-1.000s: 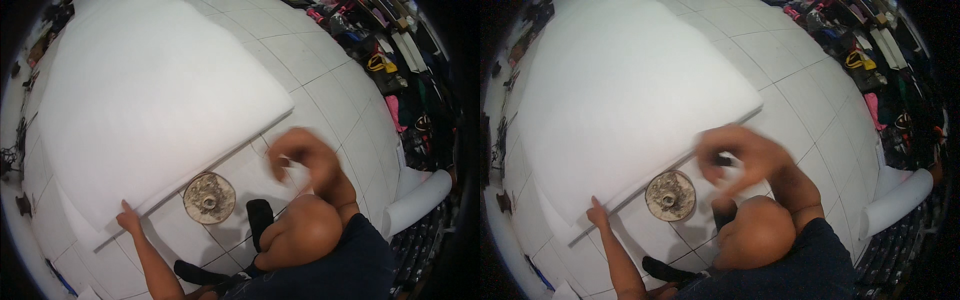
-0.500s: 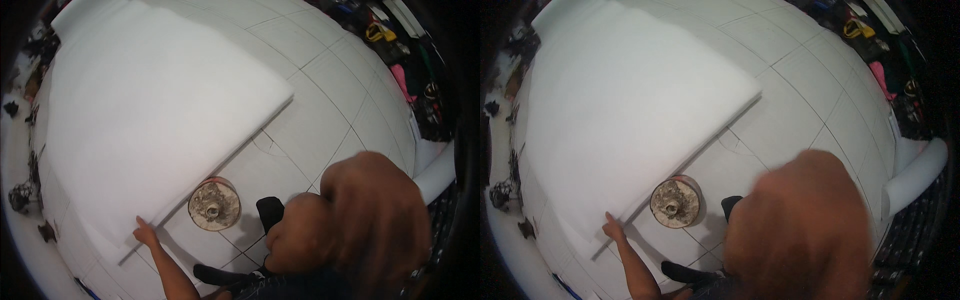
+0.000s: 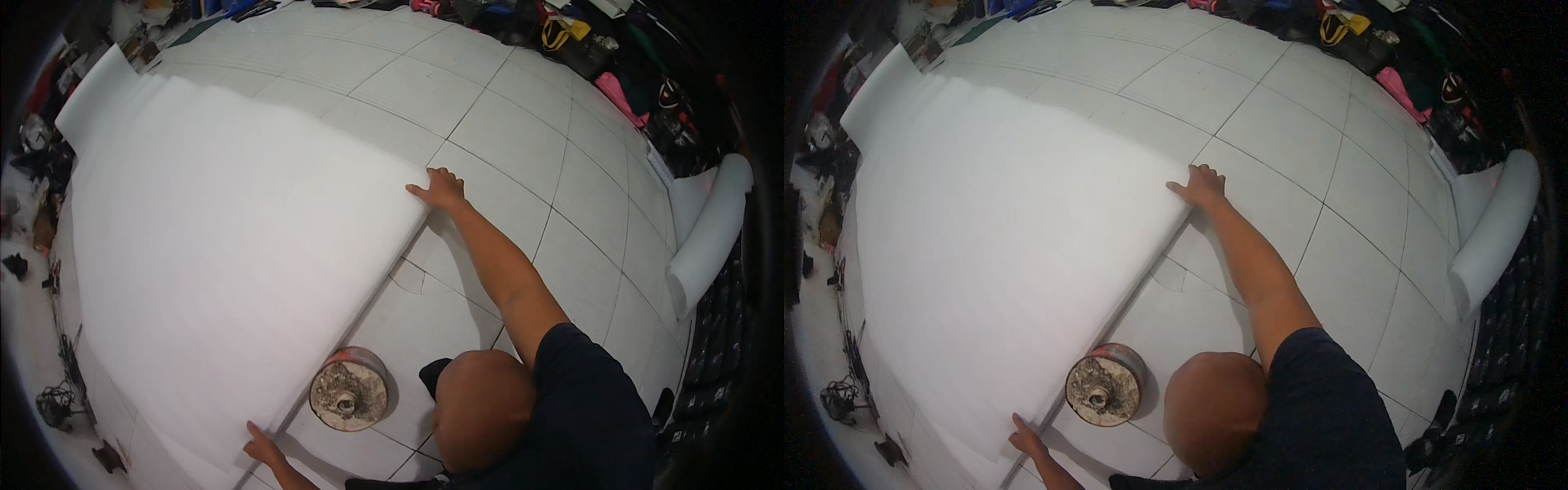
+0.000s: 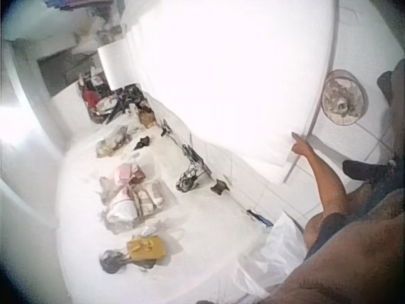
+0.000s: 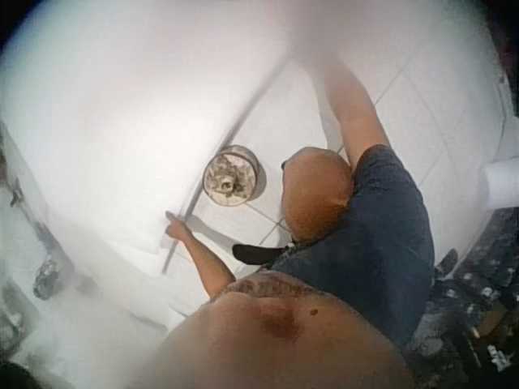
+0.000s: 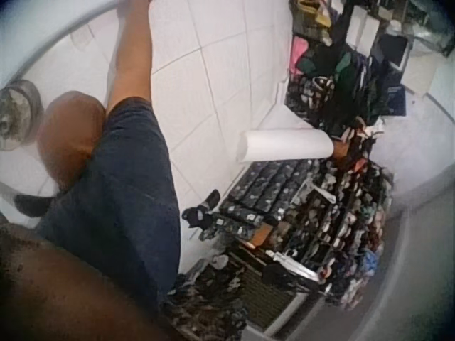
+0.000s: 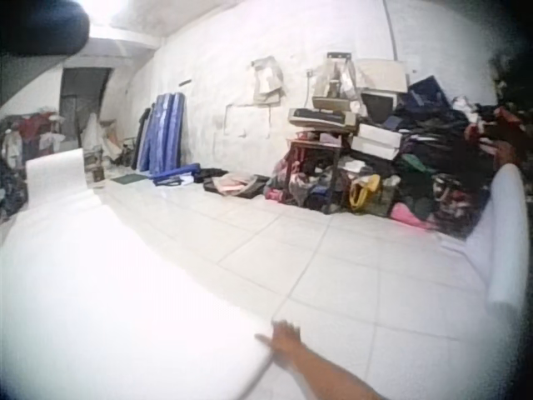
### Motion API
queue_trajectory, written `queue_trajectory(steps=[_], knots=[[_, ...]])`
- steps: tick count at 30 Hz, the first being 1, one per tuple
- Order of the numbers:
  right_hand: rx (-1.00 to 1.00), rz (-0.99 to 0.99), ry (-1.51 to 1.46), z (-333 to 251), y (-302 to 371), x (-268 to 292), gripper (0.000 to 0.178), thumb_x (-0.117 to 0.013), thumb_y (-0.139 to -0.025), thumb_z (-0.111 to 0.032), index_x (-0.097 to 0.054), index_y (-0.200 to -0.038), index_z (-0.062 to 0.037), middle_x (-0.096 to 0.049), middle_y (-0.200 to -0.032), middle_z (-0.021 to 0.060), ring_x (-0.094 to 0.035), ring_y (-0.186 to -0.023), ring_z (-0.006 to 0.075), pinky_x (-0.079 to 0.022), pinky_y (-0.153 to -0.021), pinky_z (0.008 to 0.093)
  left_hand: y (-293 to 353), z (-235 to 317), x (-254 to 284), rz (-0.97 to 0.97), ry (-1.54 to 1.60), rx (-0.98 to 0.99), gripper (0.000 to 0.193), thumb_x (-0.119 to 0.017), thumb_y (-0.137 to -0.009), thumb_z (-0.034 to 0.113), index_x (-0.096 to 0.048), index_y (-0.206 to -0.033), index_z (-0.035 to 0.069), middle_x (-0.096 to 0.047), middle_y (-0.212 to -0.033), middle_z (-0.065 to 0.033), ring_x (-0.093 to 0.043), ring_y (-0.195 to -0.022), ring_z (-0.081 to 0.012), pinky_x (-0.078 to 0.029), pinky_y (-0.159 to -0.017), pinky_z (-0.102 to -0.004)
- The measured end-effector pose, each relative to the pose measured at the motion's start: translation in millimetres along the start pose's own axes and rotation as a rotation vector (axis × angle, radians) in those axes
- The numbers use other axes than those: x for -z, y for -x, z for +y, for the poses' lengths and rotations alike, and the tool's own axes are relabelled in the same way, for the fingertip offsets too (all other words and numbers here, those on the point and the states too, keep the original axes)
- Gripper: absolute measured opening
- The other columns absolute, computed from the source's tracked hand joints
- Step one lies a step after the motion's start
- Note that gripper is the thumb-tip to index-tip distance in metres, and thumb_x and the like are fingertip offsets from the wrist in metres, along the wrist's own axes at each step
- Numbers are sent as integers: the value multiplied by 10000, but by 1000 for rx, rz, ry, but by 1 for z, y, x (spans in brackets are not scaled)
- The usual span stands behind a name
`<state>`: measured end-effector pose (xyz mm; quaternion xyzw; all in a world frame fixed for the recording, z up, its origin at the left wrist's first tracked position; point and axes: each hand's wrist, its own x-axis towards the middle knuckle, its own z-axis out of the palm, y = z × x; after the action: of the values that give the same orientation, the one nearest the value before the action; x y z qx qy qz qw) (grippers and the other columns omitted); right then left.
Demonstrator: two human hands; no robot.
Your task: The person cuts a large white foam sheet into smaller rectangular pieces using a pair of scissors. They repeatedly measure the foam against a small round tin, cut along the edge, and then fold the cut piece over the tin to verify the size before continuing the process.
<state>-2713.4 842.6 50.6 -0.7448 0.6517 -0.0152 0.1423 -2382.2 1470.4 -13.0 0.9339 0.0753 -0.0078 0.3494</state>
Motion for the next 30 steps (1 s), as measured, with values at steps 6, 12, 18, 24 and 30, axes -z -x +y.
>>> queue_trajectory(steps=[6, 12, 18, 24, 30], knots=[[-47, -123, -166, 25, -27, -3, 819, -674, -771, -638, -519, -1341, -70, -583, -1305, 125, -533, -1234, 259, -398, -1003, 468, 21, 26, 3, -136, 222, -2, 612, -729, -856, 338, -556, -1162, -164, -628, -1167, -217, -611, -996, -295, -482, -895, -400], [-63, -90, -256, 24, -39, -7, 747, -743, -752, -566, -594, -1252, -31, -645, -1219, 141, -603, -1151, 283, -444, -989, 410, 13, 2, -2, -161, 368, -33, 579, -748, -842, 352, -601, -1117, -136, -648, -1107, -185, -612, -942, -263, -495, -852, -395], [-105, -90, -266, 32, -51, -7, 708, -765, -743, -538, -609, -1243, -63, -657, -1200, 118, -604, -1151, 268, -465, -970, 412, 22, 3, -5, -204, 410, 36, 579, -748, -834, 386, -625, -1096, -115, -654, -1085, -173, -610, -924, -254, -498, -833, -393], [-96, -34, -255, 36, -54, -8, 706, -759, -749, -540, -604, -1271, -91, -656, -1213, 113, -605, -1154, 265, -461, -979, 411, 17, 9, -2, -127, 791, 235, 585, -723, -829, 457, -653, -1054, -78, -656, -1067, -159, -606, -907, -242, -495, -827, -382], [-75, 92, -53, 15, -30, 1, 648, -705, -815, -510, -572, -1308, -110, -551, -1343, 124, -498, -1267, 274, -342, -1060, 454, 24, 14, -9, -38, 353, 226, 560, -738, -814, 470, -653, -883, -80, -650, -883, -122, -585, -756, -230, -503, -698, -390]])
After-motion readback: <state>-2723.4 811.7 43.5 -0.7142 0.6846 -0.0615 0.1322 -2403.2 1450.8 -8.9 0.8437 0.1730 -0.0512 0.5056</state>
